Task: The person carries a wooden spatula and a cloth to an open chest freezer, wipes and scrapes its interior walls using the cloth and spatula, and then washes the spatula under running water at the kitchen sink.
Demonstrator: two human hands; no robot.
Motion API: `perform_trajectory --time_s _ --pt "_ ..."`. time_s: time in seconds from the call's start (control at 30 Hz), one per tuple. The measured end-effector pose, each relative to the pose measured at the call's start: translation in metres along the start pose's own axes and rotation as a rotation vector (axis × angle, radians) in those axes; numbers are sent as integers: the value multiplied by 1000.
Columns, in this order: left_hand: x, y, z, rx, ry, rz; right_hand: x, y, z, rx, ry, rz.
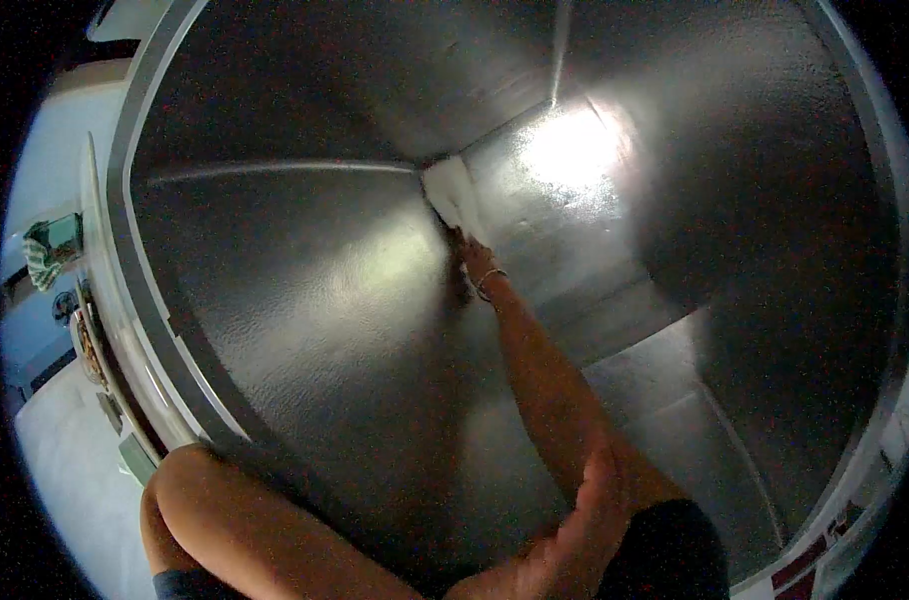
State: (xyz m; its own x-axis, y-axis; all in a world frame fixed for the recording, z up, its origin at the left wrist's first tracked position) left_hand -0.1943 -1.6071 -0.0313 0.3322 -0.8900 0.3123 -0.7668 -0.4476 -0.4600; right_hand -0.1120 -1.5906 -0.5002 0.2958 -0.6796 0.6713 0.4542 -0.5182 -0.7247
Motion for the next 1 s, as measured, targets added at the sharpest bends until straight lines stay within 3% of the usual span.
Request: perform_trajectory --time_s 0.3,0.47,0.9,1.0 --pt "5 3 2 9 -20 -6 -70 -43 -53 -44 -100 172" --pt "3 4 -2 -9 -32 -16 -87 -79 -45 -28 -18 223" --pt "-20 -12 -25 -130 -53 -92 -35 -144 -34 -66 474 302" --pt "-17 -5 -28 -34 17 -86 -12 -150 -41 -101 668 315"
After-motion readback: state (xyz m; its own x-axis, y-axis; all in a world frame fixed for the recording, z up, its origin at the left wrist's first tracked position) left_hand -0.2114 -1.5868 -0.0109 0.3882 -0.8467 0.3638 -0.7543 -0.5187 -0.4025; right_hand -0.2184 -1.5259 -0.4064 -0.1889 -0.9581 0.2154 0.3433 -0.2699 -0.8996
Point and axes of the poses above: each hand's wrist, its own y-axis towards the middle knuckle, its own z-axis out of the palm, x = y × z, the point moved 3 cm from there along y, towards the middle knuckle, and after that the axes turned 15 degrees about y, right-handed, at the moved point
